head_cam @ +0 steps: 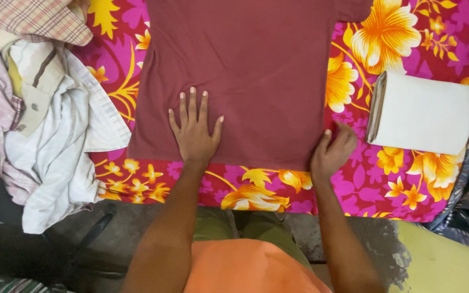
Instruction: The person folds a maroon t-shirt by hand on a bed. They smooth the garment, fold the sleeves and sides inward, and fold the bottom up to create a compact rectangular shape.
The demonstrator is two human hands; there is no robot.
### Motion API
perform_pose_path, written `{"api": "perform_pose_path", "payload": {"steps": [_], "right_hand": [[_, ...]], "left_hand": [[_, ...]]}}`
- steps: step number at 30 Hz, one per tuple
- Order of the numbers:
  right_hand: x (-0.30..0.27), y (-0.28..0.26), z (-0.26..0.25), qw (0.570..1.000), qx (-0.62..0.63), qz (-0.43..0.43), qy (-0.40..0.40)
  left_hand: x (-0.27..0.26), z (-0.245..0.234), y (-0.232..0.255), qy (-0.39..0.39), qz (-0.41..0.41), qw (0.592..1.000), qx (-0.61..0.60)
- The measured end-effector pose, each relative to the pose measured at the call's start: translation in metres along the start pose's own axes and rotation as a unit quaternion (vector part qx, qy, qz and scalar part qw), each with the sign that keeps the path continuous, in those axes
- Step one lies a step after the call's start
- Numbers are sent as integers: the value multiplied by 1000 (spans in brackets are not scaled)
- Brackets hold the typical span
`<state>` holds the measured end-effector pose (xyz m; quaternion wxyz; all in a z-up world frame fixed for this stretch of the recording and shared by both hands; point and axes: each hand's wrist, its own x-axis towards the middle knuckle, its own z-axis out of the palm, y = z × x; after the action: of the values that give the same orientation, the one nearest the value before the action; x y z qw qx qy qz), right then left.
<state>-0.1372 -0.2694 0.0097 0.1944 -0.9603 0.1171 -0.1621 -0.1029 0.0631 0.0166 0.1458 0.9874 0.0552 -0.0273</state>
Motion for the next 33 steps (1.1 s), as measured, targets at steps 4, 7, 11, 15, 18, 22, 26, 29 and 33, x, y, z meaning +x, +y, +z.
{"api": "perform_pose_path", "payload": {"steps": [4, 7, 11, 15, 18, 22, 26, 29, 33], "right_hand": [[-52, 10, -23, 991, -32, 129, -1], [-82, 13, -28, 985, -77, 141, -63], [-92, 17, -24, 988, 12, 139, -69], [-90, 20, -37, 984, 3, 170, -51], [-81, 5, -43, 980, 9, 196, -44], [-57, -33, -35, 993, -2, 114, 36], [-25, -85, 5, 995, 46, -13, -84], [4, -116, 54, 988, 23, -79, -129], [18, -121, 76, 983, -5, -105, -149]], "left_hand": [[2, 2, 0, -2, -5, 1000, 2], [-2, 5, 0, -10, -6, 1000, -3], [-3, 4, 0, -7, -7, 1000, -18], [-1, 3, 0, -4, -4, 1000, -18], [0, 4, -1, 1, -4, 1000, -17], [0, 4, -1, -4, -7, 1000, -10], [0, 2, -1, -3, -5, 1000, -7], [-2, 1, 1, -1, -8, 1000, -14], [0, 0, 3, 2, -8, 1000, -25]]}}
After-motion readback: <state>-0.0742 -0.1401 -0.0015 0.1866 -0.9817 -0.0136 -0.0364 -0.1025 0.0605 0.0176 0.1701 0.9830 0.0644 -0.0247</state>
